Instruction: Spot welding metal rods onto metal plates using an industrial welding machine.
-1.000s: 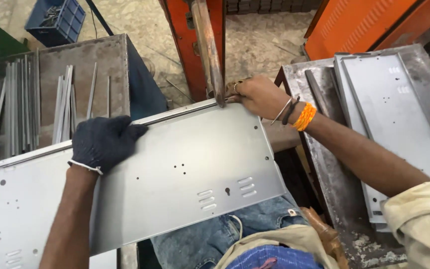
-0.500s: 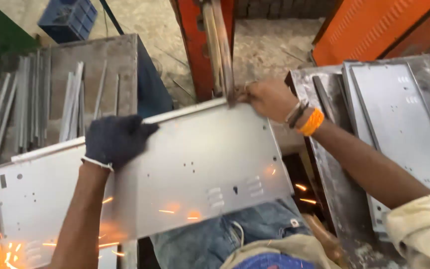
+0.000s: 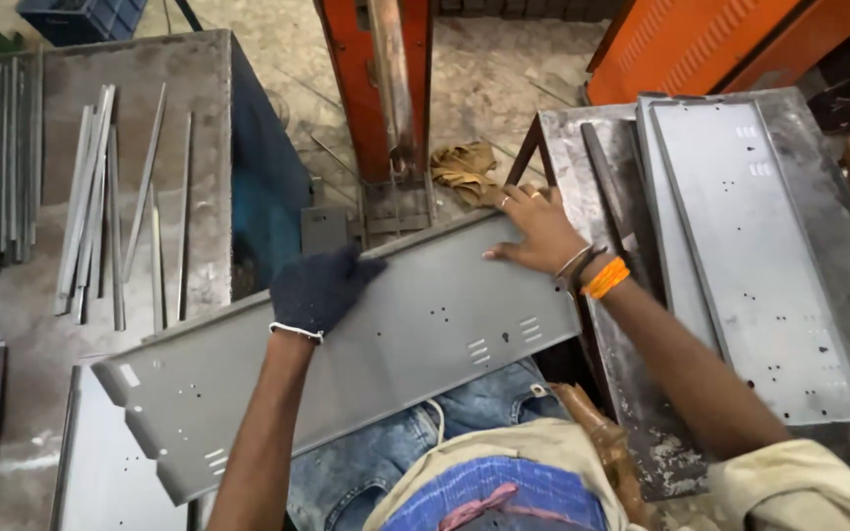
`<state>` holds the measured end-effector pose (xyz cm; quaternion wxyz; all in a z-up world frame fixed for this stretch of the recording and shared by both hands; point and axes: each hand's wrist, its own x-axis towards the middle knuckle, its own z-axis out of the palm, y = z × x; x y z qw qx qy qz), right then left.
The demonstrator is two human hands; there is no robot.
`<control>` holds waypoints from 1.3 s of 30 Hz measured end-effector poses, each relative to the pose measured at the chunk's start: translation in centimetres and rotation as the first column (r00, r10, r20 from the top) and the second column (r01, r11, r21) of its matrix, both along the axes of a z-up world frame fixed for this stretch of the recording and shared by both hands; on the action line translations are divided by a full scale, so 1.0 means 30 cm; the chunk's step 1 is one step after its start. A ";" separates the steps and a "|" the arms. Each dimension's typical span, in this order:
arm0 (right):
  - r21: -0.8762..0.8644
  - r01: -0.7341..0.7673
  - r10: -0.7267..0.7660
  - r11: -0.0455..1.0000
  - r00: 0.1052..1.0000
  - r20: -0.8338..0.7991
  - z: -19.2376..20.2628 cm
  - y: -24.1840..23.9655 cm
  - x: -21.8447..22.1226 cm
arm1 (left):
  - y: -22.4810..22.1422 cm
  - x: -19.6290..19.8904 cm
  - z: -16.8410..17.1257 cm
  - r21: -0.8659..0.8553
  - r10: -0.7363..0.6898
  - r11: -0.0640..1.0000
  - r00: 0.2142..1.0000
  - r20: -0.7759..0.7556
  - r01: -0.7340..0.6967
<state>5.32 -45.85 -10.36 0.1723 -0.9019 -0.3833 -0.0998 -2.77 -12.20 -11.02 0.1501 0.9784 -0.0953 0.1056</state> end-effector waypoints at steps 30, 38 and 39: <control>-0.142 -0.003 0.009 0.990 0.999 0.042 -0.034 0.434 -0.113 | 0.181 -0.127 -0.003 -0.187 0.051 0.978 0.971 -0.234 -0.097; -0.076 0.104 -0.115 0.992 0.982 -0.150 0.151 0.212 -0.101 | 0.168 -0.108 0.000 -0.091 0.060 0.992 0.975 -0.215 -0.081; -0.113 0.175 -0.195 0.978 0.959 -0.205 0.175 0.158 -0.082 | 0.172 -0.112 -0.005 -0.091 0.054 0.993 0.974 -0.220 -0.076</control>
